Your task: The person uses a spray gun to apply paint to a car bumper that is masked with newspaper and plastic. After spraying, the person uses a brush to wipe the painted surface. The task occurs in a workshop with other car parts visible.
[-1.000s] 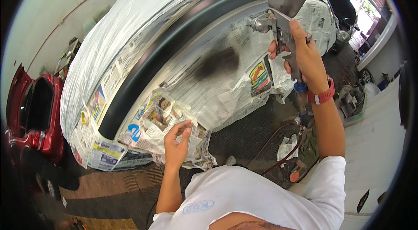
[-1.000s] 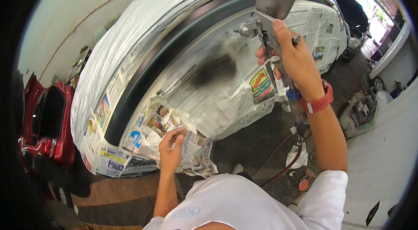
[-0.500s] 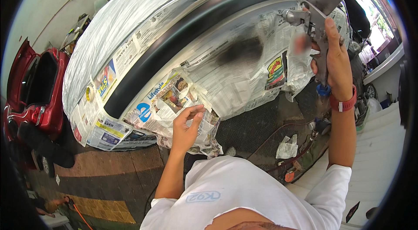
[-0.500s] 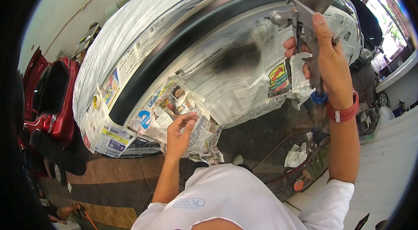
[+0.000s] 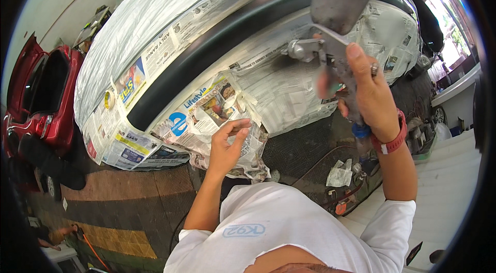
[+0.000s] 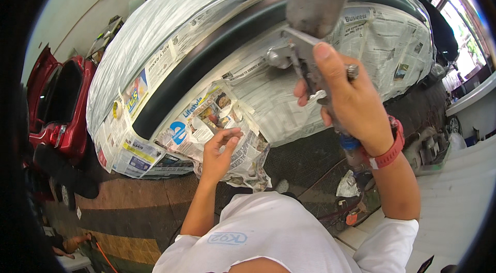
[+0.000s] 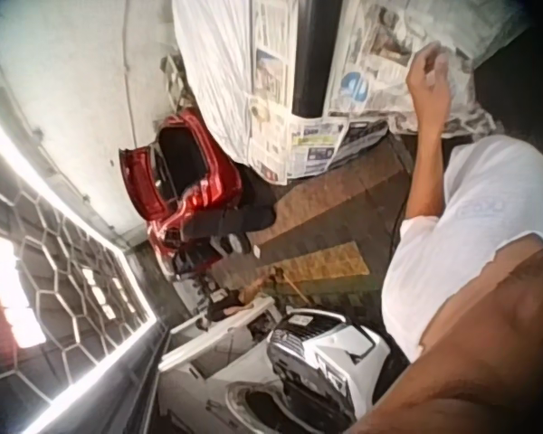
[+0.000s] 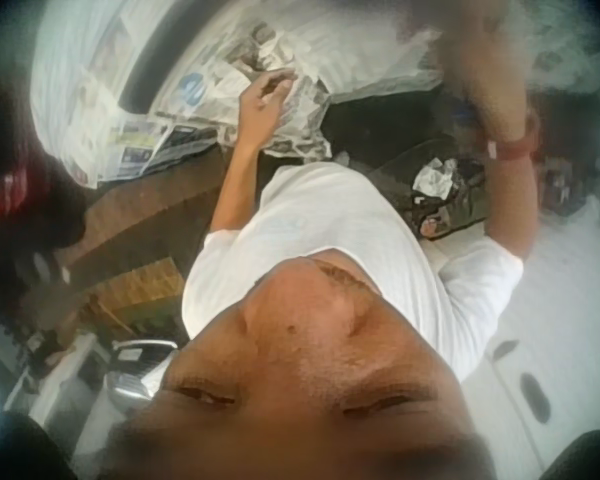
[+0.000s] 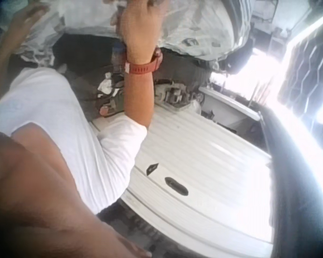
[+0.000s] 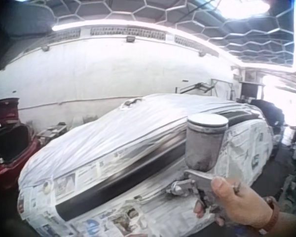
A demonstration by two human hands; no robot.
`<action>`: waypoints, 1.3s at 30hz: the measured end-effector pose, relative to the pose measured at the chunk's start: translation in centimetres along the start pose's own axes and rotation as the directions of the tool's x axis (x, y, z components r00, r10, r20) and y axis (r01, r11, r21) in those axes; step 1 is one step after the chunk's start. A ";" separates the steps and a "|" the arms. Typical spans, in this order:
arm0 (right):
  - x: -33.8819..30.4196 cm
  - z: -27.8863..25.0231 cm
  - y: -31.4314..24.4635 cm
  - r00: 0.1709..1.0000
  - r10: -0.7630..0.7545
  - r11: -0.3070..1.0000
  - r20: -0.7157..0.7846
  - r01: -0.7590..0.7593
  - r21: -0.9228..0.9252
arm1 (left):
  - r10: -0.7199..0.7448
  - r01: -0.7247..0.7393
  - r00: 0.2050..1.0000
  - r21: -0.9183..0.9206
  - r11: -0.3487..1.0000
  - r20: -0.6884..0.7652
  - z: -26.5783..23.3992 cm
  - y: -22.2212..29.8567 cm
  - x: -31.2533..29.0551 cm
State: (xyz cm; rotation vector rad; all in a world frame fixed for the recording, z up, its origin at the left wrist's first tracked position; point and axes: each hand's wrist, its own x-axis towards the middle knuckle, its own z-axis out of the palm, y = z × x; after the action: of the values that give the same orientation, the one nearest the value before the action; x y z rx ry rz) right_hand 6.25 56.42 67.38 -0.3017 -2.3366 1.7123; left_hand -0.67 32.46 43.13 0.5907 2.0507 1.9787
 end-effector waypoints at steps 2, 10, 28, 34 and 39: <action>0.1 1.3 -0.3 0.996 0.012 1.000 0.091 -0.012 0.001 | 0.003 -0.003 1.000 -0.002 1.000 -0.003 -0.4 0.0 -0.2; 1.1 5.4 -1.4 0.974 -0.011 1.000 0.225 0.009 0.006 | -0.017 0.016 1.000 -0.046 0.999 -0.022 -1.5 -0.8 -0.7; 4.2 -5.4 -8.8 0.943 -0.184 0.876 -0.277 0.029 -0.482 | 0.029 -0.024 0.998 -0.087 0.996 0.058 -2.6 -1.6 0.4; 4.6 0.4 -12.1 0.987 -0.011 0.916 -0.163 -0.056 -0.398 | 0.085 -0.077 0.994 -0.118 0.990 0.069 -1.9 -1.4 0.9; 5.3 6.7 -14.7 0.951 0.298 0.859 -0.081 -0.304 -0.411 | 0.041 -0.034 0.997 -0.114 0.993 0.067 -2.3 -1.0 0.7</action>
State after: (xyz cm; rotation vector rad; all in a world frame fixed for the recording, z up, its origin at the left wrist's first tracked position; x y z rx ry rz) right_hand -1.28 47.58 79.80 -0.7912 -2.7497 1.2833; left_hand -2.37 30.70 42.32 0.6690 1.8871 2.0484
